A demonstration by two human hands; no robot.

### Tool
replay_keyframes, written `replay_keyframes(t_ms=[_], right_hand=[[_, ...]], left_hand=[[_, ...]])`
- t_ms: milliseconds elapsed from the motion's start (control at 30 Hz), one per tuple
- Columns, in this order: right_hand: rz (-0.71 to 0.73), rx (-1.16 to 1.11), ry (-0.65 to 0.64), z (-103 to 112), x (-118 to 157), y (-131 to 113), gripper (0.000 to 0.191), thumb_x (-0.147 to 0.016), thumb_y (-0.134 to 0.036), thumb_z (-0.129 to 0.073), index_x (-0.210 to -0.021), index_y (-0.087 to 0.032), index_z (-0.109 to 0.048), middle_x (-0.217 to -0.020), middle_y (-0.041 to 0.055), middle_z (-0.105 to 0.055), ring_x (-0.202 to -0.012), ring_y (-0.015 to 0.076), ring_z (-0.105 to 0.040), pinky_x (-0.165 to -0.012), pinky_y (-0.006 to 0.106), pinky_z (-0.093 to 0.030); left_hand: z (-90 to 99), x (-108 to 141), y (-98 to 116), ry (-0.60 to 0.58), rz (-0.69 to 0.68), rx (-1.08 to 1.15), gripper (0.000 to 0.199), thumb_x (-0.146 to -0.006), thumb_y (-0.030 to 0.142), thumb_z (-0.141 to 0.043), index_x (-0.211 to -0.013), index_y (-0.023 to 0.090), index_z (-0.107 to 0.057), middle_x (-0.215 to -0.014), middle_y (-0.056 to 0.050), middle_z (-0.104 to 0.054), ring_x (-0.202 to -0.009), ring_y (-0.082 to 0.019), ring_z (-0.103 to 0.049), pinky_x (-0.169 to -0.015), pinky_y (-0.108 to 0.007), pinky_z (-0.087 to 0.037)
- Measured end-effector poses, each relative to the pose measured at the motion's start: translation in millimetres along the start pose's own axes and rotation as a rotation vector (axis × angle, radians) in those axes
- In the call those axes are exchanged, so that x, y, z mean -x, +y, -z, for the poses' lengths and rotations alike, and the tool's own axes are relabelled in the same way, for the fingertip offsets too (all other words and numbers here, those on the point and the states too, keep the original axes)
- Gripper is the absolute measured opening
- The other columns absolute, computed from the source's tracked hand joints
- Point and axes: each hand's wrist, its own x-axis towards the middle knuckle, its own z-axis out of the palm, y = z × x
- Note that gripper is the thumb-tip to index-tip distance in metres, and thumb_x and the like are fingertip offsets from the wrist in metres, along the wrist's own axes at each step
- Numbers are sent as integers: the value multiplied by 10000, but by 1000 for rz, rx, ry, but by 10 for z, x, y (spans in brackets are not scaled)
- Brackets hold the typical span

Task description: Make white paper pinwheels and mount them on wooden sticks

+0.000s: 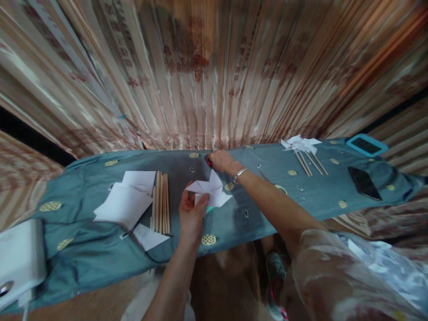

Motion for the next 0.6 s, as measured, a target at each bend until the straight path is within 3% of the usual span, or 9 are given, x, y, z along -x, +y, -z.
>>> replay_keyframes(t_ms=[167, 433, 600], right_hand=[[-47, -113, 38, -22, -6, 70, 254, -899, -170, -495, -992, -90, -717, -1074, 218, -725, -1034, 267, -674, -855, 296, -475], [-151, -430, 123, -123, -40, 316, 145, -824, -151, -586, -872, -125, -720, -834, 67, -755, -704, 131, -667, -641, 197, -470], [-200, -585, 165, -180, 0, 343, 83, -748, -133, -628, -760, -126, -709, -678, 22, -715, -573, 95, -602, -555, 180, -437]], left_hand=[[-5, -1, 8, 25, 9, 2, 639, -550, 218, -863, -1136, 176, -611, -849, -6, -738, -723, -135, -681, -716, -241, -503], [-11, 2, 3, -7, -8, -8, 660, -574, 226, -851, -1182, 199, -594, -873, -7, -740, -759, -146, -689, -742, -248, -503], [-21, 11, 7, -12, -19, -22, 651, -586, 227, -841, -1187, 200, -593, -891, -11, -738, -787, -157, -691, -772, -267, -503]])
